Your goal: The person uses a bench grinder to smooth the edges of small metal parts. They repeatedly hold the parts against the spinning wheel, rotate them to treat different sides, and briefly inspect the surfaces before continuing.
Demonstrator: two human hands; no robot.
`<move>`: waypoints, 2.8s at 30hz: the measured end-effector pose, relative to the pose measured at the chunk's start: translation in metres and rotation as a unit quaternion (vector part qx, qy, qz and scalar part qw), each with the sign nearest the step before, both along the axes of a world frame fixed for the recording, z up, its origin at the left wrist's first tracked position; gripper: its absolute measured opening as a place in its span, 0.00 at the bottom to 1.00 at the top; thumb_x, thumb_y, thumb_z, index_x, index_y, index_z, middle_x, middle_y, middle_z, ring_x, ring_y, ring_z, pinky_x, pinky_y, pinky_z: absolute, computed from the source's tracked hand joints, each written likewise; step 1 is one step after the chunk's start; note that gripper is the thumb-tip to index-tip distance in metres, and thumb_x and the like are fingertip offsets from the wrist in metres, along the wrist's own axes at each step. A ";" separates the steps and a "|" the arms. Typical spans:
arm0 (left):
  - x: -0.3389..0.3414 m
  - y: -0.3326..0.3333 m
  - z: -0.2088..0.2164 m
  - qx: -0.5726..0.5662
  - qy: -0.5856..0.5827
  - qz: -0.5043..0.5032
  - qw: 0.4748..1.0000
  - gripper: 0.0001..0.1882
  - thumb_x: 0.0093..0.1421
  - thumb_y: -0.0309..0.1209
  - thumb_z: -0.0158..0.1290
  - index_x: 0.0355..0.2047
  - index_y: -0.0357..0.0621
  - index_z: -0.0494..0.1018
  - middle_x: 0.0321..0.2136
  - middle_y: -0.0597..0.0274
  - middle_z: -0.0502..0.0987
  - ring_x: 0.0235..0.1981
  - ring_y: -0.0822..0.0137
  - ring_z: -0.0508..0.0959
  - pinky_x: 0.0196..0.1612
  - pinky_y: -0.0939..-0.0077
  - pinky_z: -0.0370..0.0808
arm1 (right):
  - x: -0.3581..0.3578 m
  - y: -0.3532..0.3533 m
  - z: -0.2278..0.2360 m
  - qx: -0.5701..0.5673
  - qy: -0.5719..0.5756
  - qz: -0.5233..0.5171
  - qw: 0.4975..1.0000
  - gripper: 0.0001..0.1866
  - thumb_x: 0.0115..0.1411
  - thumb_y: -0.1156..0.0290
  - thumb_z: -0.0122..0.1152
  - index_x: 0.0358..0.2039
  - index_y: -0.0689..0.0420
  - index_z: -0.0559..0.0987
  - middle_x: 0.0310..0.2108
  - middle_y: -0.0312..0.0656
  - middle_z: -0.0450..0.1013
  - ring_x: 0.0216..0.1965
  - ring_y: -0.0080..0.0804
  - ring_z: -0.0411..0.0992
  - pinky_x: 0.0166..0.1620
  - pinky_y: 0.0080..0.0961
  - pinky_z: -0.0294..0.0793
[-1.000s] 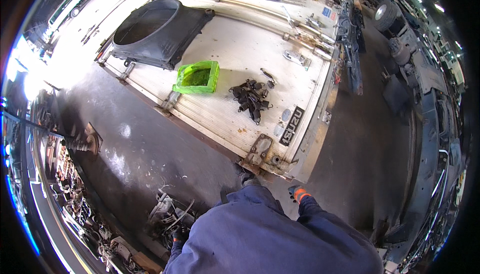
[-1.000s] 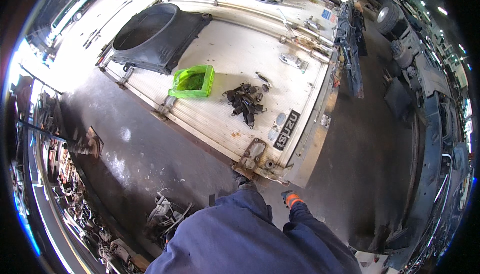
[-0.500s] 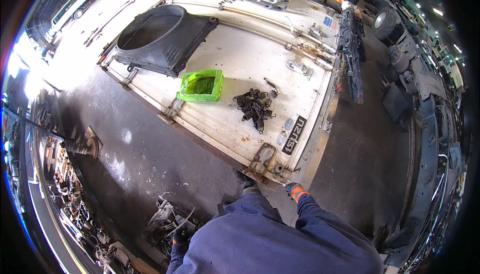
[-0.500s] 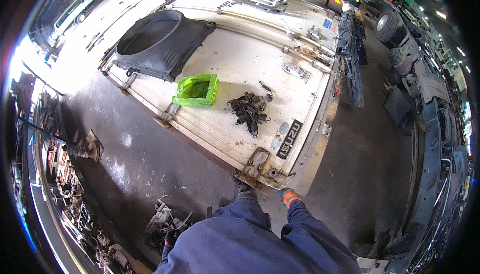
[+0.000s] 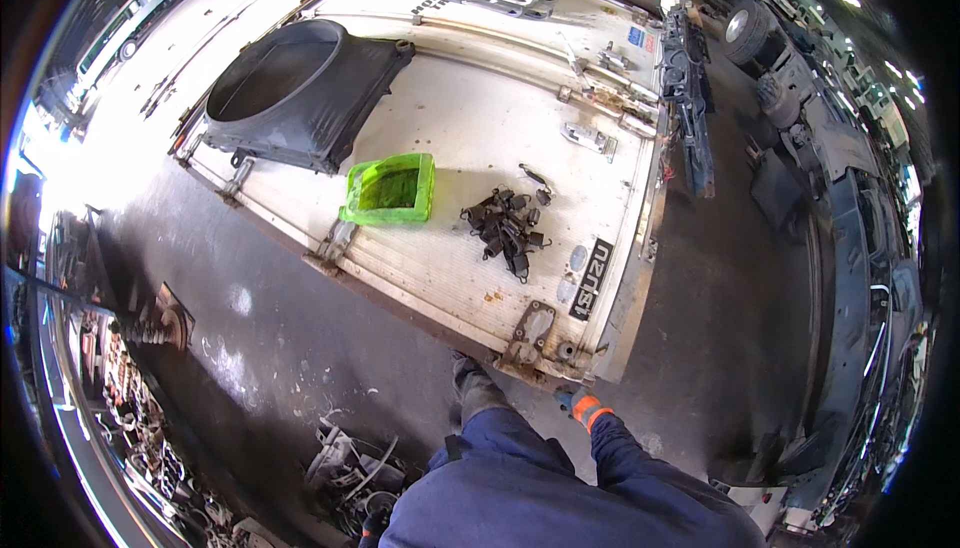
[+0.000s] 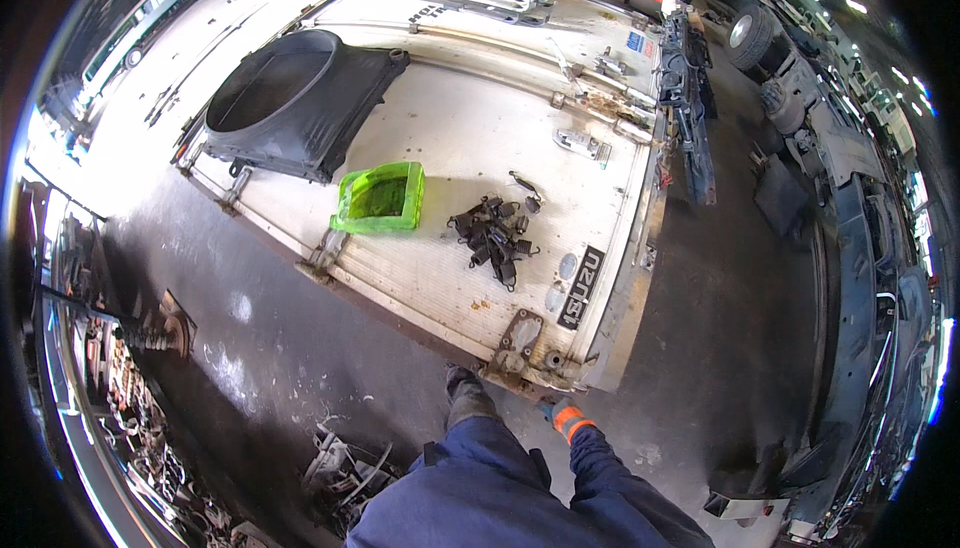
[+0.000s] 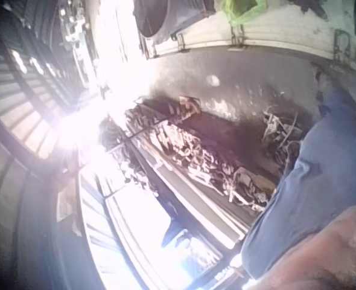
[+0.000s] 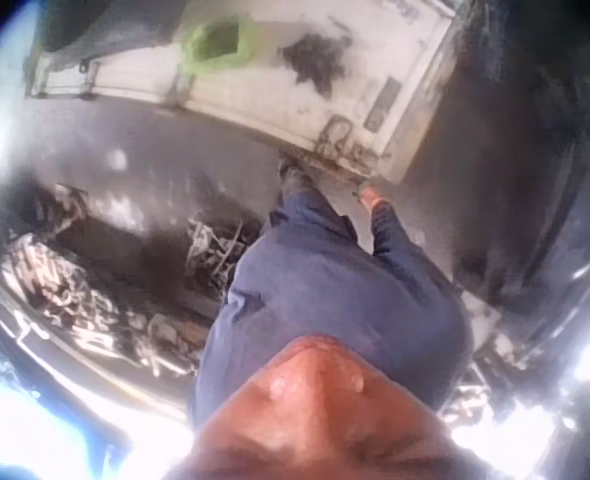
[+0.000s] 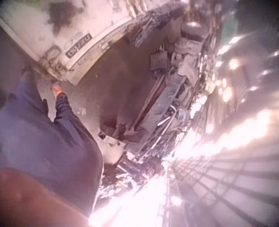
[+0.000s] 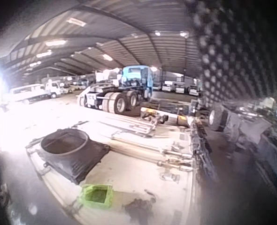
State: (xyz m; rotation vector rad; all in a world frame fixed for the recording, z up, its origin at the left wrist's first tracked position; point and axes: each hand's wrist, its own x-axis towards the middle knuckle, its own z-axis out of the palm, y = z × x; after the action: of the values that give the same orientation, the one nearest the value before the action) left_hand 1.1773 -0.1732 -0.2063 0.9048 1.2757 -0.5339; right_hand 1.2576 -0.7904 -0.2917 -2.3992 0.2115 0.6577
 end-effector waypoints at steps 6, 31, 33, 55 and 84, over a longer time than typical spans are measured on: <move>0.095 0.006 0.022 0.019 0.027 -0.039 0.999 0.09 0.61 0.42 0.51 0.32 0.55 0.74 0.26 0.63 0.77 0.25 0.63 0.76 0.32 0.67 0.76 | 0.165 0.035 -0.016 0.008 -0.030 -0.163 0.986 0.25 0.54 0.48 0.63 0.47 0.51 0.78 0.42 0.52 0.77 0.44 0.53 0.75 0.46 0.43 0.74; 0.310 0.018 0.070 0.080 0.111 -0.093 0.986 0.11 0.61 0.45 0.51 0.33 0.55 0.74 0.26 0.63 0.78 0.25 0.62 0.76 0.32 0.65 0.77 | 0.514 0.030 0.020 -0.254 0.079 -0.070 0.962 0.36 0.47 0.63 0.64 0.60 0.30 0.69 0.68 0.42 0.52 0.63 0.50 0.60 0.56 0.46 0.68; 0.314 0.023 0.069 0.079 0.118 -0.105 0.984 0.11 0.62 0.45 0.51 0.33 0.55 0.74 0.26 0.63 0.78 0.25 0.62 0.76 0.32 0.65 0.77 | 0.502 0.026 0.015 -0.261 0.060 -0.049 0.962 0.36 0.49 0.66 0.60 0.61 0.28 0.68 0.69 0.44 0.51 0.62 0.51 0.61 0.56 0.47 0.68; 0.384 -0.096 0.163 -0.169 -0.149 -0.115 0.967 0.28 0.61 0.62 0.45 0.41 0.53 0.77 0.28 0.63 0.78 0.38 0.52 0.77 0.34 0.53 0.73 | 0.077 0.060 0.069 0.084 -0.083 -0.347 0.930 0.25 0.55 0.62 0.65 0.51 0.59 0.76 0.46 0.48 0.77 0.43 0.39 0.77 0.46 0.33 0.75; -0.284 -0.521 0.199 -0.485 0.028 -0.745 0.457 0.20 0.68 0.51 0.39 0.51 0.55 0.65 0.49 0.50 0.75 0.32 0.50 0.79 0.28 0.55 0.79 | -0.572 0.188 0.350 0.137 -0.335 -0.706 0.609 0.23 0.64 0.51 0.57 0.49 0.57 0.78 0.35 0.40 0.79 0.33 0.25 0.74 0.38 0.26 0.75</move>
State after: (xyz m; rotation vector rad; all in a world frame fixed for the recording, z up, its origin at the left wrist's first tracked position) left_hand 0.8931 -0.6939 -0.0075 0.7162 -0.3604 -2.3754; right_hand 0.6855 -0.6025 0.0587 -1.2915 1.3226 -0.8764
